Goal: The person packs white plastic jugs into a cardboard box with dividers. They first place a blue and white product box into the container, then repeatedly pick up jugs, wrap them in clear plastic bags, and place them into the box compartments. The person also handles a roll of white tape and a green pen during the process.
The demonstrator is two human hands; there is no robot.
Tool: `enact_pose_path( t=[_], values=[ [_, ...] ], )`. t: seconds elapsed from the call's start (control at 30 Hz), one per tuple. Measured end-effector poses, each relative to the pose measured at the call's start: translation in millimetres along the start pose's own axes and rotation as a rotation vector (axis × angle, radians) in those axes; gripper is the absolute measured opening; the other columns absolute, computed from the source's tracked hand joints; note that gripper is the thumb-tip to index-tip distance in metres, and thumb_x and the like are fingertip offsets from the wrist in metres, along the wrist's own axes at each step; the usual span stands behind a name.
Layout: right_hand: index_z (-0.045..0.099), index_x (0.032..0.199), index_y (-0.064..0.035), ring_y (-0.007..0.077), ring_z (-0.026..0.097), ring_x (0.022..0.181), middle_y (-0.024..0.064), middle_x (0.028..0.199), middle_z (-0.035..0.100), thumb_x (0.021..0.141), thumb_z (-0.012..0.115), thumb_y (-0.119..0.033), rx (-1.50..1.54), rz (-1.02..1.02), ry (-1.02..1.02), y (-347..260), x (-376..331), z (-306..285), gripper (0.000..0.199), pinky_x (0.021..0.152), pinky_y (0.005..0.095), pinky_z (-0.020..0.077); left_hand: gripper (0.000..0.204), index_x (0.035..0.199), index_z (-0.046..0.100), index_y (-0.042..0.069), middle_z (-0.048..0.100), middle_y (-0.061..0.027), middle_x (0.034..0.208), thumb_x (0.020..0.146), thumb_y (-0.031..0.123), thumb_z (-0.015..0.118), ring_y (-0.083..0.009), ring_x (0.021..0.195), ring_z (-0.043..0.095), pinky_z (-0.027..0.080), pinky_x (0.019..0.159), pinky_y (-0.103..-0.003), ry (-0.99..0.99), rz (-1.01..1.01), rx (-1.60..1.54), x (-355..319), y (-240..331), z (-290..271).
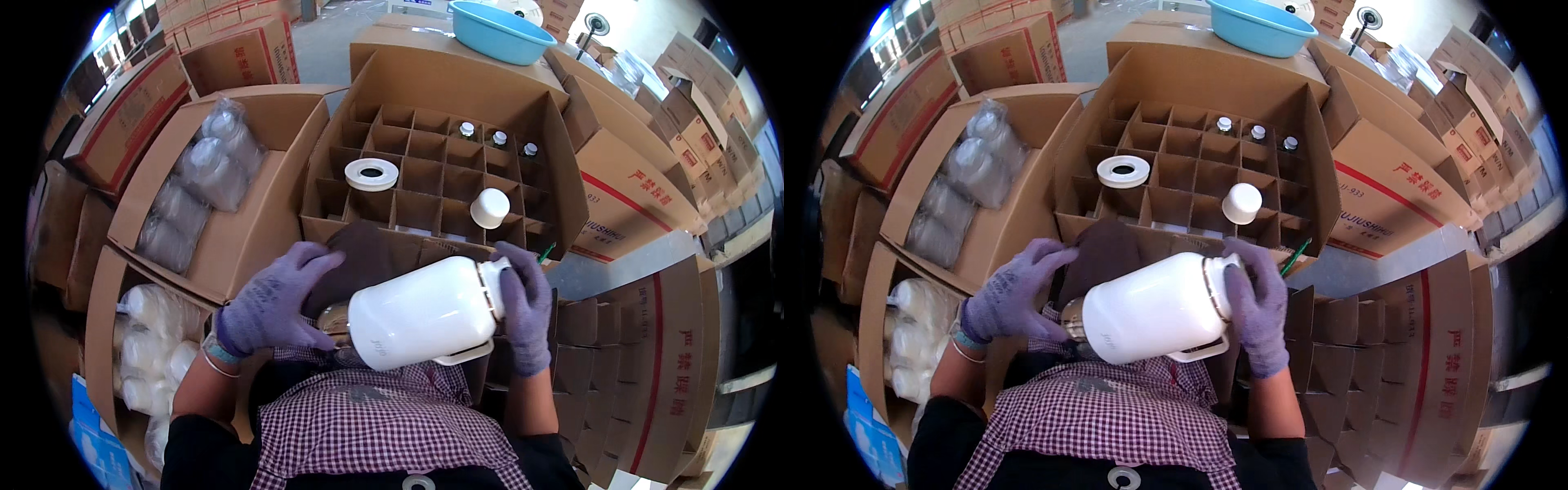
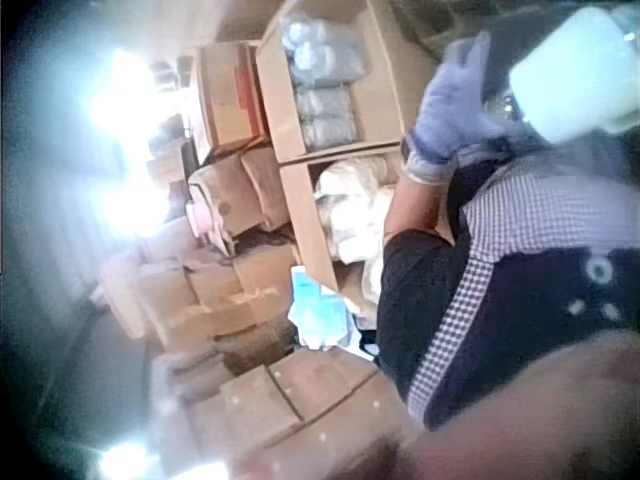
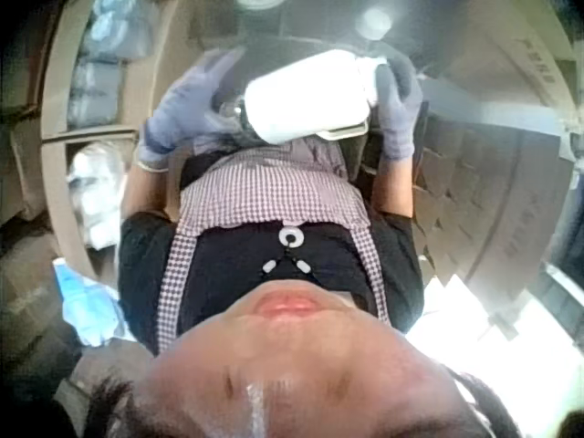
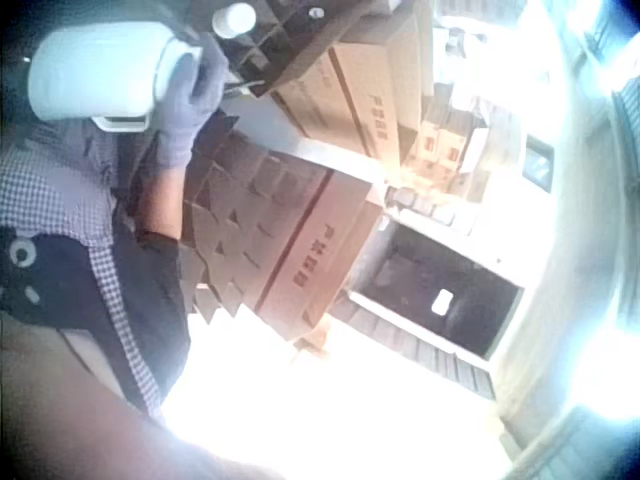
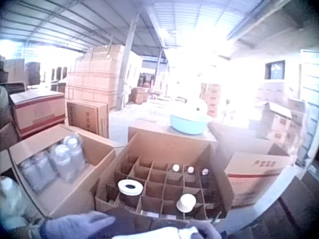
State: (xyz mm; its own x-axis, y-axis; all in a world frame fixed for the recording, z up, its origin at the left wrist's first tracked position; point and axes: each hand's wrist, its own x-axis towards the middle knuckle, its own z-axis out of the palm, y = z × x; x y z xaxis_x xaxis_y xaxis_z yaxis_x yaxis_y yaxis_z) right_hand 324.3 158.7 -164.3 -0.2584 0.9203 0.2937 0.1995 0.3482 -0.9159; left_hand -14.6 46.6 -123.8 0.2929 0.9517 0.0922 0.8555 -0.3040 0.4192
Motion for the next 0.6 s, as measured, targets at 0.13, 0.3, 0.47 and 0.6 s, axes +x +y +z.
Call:
enact_pose_path(
  t=[0.13, 0.3, 0.47, 0.6],
  values=[
    [0.066, 0.116, 0.0001, 0.0135, 0.060, 0.101, 0.0061, 0.108, 0.066, 0.099, 0.055, -0.012, 0.084, 0.122, 0.037, 57.5, -21.9, 37.8, 0.023, 0.092, 0.0282, 0.0478, 0.072, 0.115, 0.064, 0.002, 0.063, -0.0185, 0.100, 0.069, 0.054, 0.085, -0.0327, 0.093, 0.064, 0.052, 0.083, -0.042, -0.315, -0.251, -0.185, -46.4, -39.6, 66.9],
    [0.065, 0.117, -0.0001, 0.0143, 0.062, 0.097, 0.0065, 0.106, 0.066, 0.101, 0.057, -0.022, 0.261, 0.285, 0.124, 85.9, -16.7, 35.2, 0.028, 0.087, 0.0290, 0.0503, 0.046, 0.104, 0.057, 0.002, 0.058, -0.0136, 0.100, 0.082, 0.037, 0.077, -0.0261, 0.090, 0.060, 0.050, 0.081, -0.038, 0.131, -0.293, -0.556, -35.6, -22.4, 121.8],
    [0.059, 0.120, 0.0003, 0.0143, 0.059, 0.097, 0.0061, 0.107, 0.062, 0.101, 0.053, -0.016, 0.325, 0.206, 0.199, 28.8, -6.9, 35.6, 0.026, 0.088, 0.0287, 0.0487, 0.044, 0.125, 0.047, 0.002, 0.054, -0.0141, 0.116, 0.091, 0.019, 0.068, -0.0221, 0.106, 0.056, 0.049, 0.094, -0.038, 0.486, -0.344, -1.047, 1.0, -39.2, 130.2],
    [0.063, 0.120, -0.0043, 0.0291, 0.062, 0.103, 0.0142, 0.112, 0.064, 0.078, 0.078, -0.017, -0.166, -0.377, 0.258, -51.3, -21.4, 39.9, 0.046, 0.091, 0.0392, 0.0491, 0.052, 0.142, 0.050, 0.004, 0.052, -0.0166, 0.144, 0.096, 0.022, 0.067, -0.0327, 0.127, 0.056, 0.042, 0.111, -0.041, 0.138, 0.172, -0.387, 27.6, -38.1, 85.3]
  ],
)
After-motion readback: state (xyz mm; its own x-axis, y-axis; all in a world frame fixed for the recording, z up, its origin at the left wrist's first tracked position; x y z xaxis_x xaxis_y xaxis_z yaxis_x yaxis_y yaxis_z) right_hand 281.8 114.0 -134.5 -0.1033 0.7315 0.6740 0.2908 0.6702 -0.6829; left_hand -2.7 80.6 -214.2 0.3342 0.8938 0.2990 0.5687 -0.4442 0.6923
